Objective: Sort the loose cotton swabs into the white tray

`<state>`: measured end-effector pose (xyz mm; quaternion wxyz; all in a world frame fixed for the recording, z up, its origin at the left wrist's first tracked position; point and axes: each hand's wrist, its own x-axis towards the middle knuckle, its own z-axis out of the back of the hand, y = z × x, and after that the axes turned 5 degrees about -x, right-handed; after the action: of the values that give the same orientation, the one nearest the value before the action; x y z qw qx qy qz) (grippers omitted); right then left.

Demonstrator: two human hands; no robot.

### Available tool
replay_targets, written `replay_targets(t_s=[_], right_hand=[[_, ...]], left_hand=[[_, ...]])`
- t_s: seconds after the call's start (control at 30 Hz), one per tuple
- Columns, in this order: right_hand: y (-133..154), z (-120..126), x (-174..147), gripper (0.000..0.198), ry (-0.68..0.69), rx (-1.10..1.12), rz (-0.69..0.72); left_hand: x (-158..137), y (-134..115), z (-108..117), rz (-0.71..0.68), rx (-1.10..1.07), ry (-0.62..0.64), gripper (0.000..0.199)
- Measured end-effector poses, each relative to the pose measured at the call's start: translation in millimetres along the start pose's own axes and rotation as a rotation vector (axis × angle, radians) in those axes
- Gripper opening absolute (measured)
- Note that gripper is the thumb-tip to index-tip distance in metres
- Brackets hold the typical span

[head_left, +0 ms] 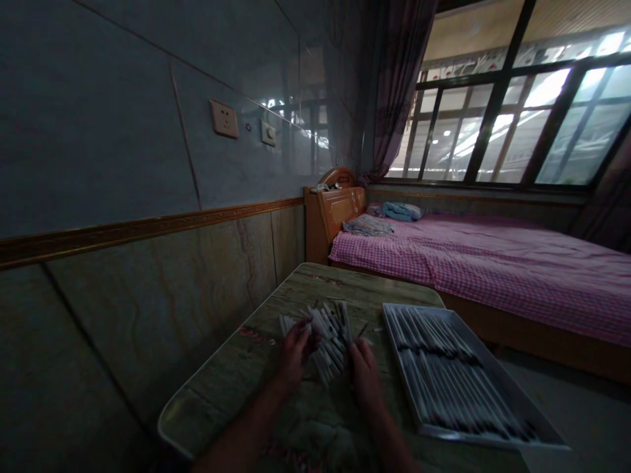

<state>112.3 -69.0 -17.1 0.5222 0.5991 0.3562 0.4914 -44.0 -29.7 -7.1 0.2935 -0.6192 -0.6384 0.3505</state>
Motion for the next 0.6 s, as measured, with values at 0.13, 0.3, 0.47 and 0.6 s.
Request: replay_targets(t_s=[0.13, 0.3, 0.47, 0.6], right_hand=[[-1.0, -10.4, -15.4, 0.024, 0.023, -0.328, 0.141], [1.0, -7.4, -21.1, 0.029, 0.152, -0.561, 0.198], [-5.2, -6.3, -21.6, 0.032, 0.17, -0.733, 0.267], [-8.2, -6.8, -21.8, 0.034, 0.172, -0.78, 0.267]], left_hand=[[7.9, -3.5, 10.5, 0.057, -0.208, -0.083, 0.028], [11.3, -7.3, 7.9, 0.113, -0.333, -0.167, 0.008], [11.5, -5.2, 3.6, 0.14, -0.329, -0.153, 0.004], [11.0, -2.5, 3.6, 0.128, -0.295, -0.123, 0.012]])
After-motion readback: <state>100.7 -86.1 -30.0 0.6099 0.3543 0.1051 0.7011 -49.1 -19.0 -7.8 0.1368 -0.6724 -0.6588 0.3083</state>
